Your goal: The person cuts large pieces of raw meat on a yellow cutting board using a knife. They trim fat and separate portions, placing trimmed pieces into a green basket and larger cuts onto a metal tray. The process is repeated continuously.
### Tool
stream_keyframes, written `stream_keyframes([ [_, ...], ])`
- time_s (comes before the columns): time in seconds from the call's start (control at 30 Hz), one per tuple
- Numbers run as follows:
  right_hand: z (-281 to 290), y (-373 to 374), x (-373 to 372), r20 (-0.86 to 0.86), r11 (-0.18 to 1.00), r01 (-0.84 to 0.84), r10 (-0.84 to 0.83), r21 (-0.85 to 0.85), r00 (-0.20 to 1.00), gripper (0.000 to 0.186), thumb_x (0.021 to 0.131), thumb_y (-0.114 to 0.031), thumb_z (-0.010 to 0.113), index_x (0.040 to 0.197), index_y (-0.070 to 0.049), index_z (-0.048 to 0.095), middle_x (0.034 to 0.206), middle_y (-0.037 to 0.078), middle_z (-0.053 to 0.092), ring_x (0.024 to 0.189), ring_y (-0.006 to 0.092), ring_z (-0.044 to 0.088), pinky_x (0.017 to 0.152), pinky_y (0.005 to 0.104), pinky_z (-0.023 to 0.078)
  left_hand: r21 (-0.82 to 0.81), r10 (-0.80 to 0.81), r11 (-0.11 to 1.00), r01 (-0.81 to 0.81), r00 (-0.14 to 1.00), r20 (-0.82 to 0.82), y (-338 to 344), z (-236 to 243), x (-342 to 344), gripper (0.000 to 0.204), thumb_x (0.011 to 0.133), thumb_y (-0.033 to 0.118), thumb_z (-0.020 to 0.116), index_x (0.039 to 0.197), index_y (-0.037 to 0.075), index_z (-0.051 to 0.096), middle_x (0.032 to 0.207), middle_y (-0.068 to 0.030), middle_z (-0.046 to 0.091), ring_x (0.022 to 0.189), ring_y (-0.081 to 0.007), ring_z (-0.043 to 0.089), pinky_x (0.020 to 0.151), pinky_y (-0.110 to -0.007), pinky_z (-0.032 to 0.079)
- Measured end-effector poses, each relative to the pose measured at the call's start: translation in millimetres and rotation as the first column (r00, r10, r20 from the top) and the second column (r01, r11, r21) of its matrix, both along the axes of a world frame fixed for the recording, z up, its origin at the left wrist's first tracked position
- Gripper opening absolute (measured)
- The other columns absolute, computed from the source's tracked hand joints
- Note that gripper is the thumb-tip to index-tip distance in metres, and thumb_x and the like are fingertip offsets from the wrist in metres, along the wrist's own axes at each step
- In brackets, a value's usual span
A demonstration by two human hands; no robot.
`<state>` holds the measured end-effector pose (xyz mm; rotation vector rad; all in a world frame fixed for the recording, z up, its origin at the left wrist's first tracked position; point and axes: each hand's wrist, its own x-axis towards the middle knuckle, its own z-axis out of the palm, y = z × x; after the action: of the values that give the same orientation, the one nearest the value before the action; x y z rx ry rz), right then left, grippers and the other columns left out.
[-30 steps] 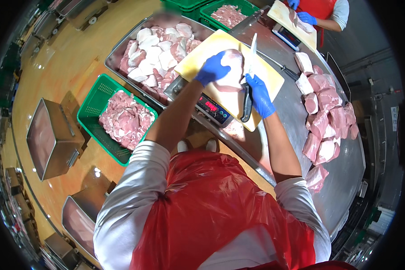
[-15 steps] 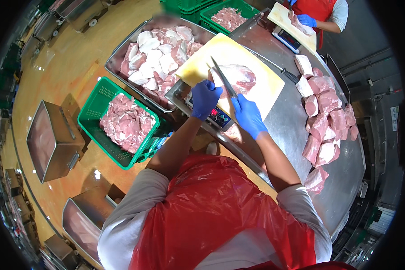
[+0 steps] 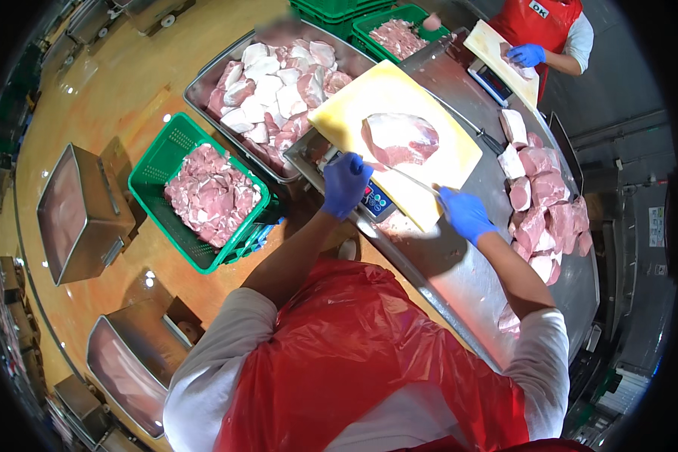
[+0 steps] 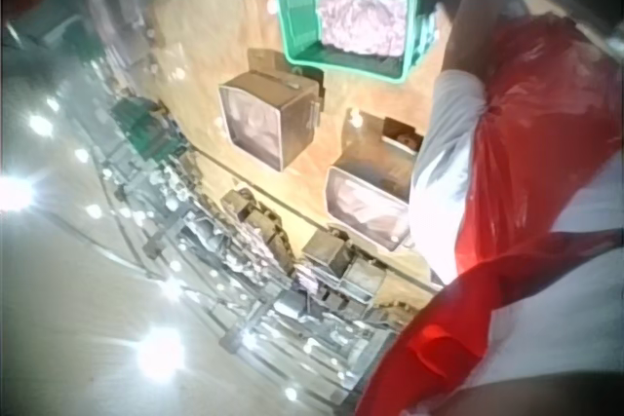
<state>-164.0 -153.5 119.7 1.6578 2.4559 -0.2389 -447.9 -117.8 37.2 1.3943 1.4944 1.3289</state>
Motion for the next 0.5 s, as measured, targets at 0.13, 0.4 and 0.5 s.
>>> stream_keyframes([
  [0.13,18,-17,46,0.146,1.000,0.010,-0.009,-0.001,0.989,0.021,0.100,-0.028,0.053,0.104,-0.008,0.057,0.086,0.024,0.068,0.077,0.0436,0.067,0.067,0.0527,0.053,0.101,0.124,0.988,-0.120,0.992,-0.035,-14,-9,-36,0.017,0.082,0.014,0.072,0.077,0.000,0.063,0.068,-0.0120,0.064,0.060,-0.0197,0.060,0.062,-0.034,0.050],
  [0.4,-8,-19,-103,-0.619,0.795,0.448,-0.603,-0.410,0.503,0.036,0.105,-0.031,0.050,0.109,0.003,0.058,0.072,0.017,0.066,0.063,0.0249,0.067,0.060,0.0386,0.053,-0.292,-0.047,0.900,-0.323,0.596,-0.802,-22,-70,-225,0.041,0.086,0.013,0.063,0.125,0.003,0.061,0.112,-0.0230,0.065,0.095,-0.0401,0.067,0.080,-0.050,0.055],
  [0.5,-50,35,-146,-0.678,0.862,0.486,-0.443,-0.143,0.587,0.038,0.104,-0.032,0.048,0.099,0.004,0.057,0.069,0.018,0.066,0.059,0.0276,0.067,0.059,0.0411,0.054,0.080,0.130,0.991,-0.103,0.748,-0.651,13,20,-143,0.042,0.085,0.008,0.062,0.126,0.003,0.062,0.118,-0.0241,0.063,0.101,-0.0410,0.066,0.089,-0.048,0.054],
])
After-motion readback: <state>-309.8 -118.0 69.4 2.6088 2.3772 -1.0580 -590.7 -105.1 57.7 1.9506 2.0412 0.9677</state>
